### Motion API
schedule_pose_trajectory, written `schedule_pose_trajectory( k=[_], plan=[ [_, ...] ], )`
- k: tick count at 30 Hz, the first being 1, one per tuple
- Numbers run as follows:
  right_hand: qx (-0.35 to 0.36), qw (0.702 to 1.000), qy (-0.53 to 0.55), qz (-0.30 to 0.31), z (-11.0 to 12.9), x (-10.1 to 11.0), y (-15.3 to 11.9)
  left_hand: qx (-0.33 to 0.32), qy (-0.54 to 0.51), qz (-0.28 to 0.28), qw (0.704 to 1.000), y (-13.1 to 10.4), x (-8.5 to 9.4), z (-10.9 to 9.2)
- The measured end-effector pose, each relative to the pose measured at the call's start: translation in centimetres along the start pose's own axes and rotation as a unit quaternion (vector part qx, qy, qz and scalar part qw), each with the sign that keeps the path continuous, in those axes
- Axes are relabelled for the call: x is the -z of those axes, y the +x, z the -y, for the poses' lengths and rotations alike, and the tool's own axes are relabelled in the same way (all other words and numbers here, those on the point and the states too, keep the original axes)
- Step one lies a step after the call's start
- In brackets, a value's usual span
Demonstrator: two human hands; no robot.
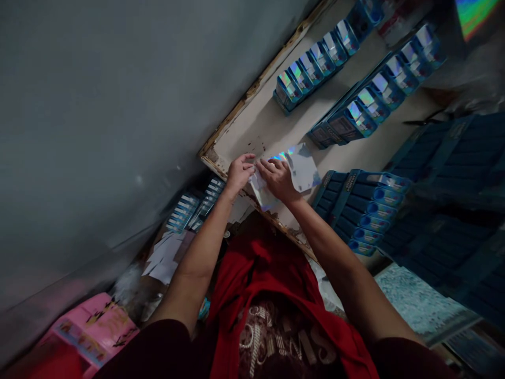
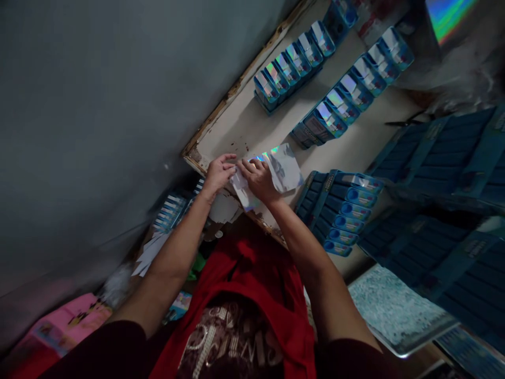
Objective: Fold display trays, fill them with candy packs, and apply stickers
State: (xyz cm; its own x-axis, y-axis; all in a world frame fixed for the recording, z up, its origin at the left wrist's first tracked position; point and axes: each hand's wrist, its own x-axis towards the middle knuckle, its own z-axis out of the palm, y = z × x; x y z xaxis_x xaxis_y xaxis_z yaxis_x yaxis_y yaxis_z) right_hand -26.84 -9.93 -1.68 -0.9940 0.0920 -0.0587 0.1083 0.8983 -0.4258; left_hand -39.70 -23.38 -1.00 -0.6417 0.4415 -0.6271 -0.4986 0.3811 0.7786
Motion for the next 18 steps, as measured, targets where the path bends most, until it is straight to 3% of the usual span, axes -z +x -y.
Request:
schedule_pose_trajectory(
  k=[4,8,12,14,16,18],
  plan=[
    [-0.022,1.000,0.020,-0.005,1.1,0.9,-2.0,-0.003,0.051,0.009,0.999,-0.7,0.8,-1.2],
    [-0.090,0.995,0.021,-0.034,2.8,2.7,-3.0,-0.058,0.176,0.013,0.983,-1.3,1.2,-1.6],
    [-0.150,0.985,0.071,-0.036,4.7,5.3,-4.1,-0.105,0.256,0.002,0.961,-0.4,1.2,-1.7],
    [-0.224,0.961,0.154,-0.056,5.5,7.1,-5.4,-0.138,0.278,-0.022,0.950,0.1,0.9,-2.1],
    [-0.309,0.913,0.257,-0.072,6.1,9.1,-7.0,-0.190,0.274,-0.064,0.940,-0.4,0.3,-2.5],
    [-0.362,0.863,0.344,-0.078,6.3,11.3,-8.8,-0.220,0.214,-0.054,0.950,-2.1,-0.8,-2.8]
  ],
)
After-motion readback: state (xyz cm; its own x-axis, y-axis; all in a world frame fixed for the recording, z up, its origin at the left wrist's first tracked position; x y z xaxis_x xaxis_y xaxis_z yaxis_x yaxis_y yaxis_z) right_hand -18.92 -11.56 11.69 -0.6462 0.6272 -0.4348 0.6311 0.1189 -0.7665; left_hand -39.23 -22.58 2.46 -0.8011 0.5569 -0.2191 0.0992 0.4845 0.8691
